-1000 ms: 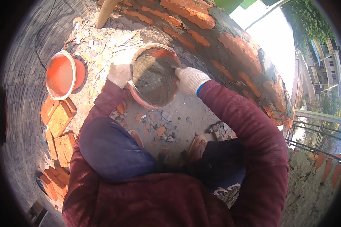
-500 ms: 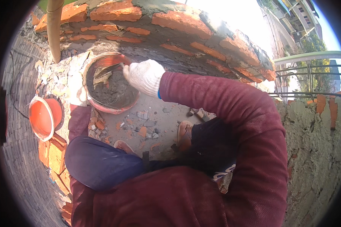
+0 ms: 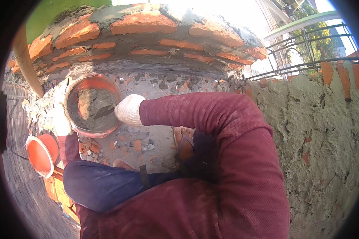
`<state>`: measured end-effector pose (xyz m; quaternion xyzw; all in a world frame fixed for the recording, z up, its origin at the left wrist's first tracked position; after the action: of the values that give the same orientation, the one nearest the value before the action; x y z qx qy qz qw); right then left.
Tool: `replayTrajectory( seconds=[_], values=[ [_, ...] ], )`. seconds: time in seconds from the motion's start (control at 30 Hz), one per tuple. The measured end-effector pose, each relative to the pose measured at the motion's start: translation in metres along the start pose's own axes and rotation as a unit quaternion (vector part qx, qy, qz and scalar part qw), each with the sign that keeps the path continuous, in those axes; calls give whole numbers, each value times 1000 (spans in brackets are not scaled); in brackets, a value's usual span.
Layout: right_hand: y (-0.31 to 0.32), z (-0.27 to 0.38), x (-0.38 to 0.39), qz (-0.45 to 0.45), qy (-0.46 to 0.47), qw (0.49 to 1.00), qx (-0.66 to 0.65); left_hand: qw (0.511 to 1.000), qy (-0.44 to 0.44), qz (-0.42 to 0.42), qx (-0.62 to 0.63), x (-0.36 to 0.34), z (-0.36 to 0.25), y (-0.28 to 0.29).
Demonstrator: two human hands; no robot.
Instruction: The person scoops mortar from a bucket with a trowel, spreads it on a brick wall, and places bricks on top. They repeat this process, adjusting bricks and applying mortar between them to build up the wall.
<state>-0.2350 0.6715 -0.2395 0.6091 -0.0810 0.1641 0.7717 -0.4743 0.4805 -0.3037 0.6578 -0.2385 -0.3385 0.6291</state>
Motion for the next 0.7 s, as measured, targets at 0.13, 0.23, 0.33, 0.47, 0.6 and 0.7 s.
replayTrajectory(
  seconds=[0.13, 0.23, 0.33, 0.47, 0.6, 0.7],
  values=[
    [54, -8, -1, -69, 41, 996, 33, 1000, 16, 9, -17, 22, 20, 17],
    [61, -39, -27, -87, -48, 992, 83, 1000, -14, 12, -6, -7, -8, 13],
    [44, -45, -49, -82, -4, 995, 65, 1000, -9, 24, -5, -14, -7, 15],
    [22, -1, -37, -14, 79, 995, 53, 999, 13, 41, -16, -11, 10, 11],
    [34, 4, -18, 3, 72, 992, 102, 999, 6, 46, -17, -34, 11, -2],
    [70, 5, -20, -78, 45, 980, 179, 998, 6, 51, -25, -35, 15, -4]
  ],
)
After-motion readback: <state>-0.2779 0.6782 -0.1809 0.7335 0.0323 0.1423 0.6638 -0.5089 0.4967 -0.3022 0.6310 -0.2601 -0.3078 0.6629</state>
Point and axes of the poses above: each hand's wrist, its own x-axis away from the middle knuckle, its own y-axis out of the back of the hand, z = x × y, the point moved 6 cm from there along -x, towards the middle knuckle, and after that the axes turned 5 degrees about -x, right-handed, at the moved point
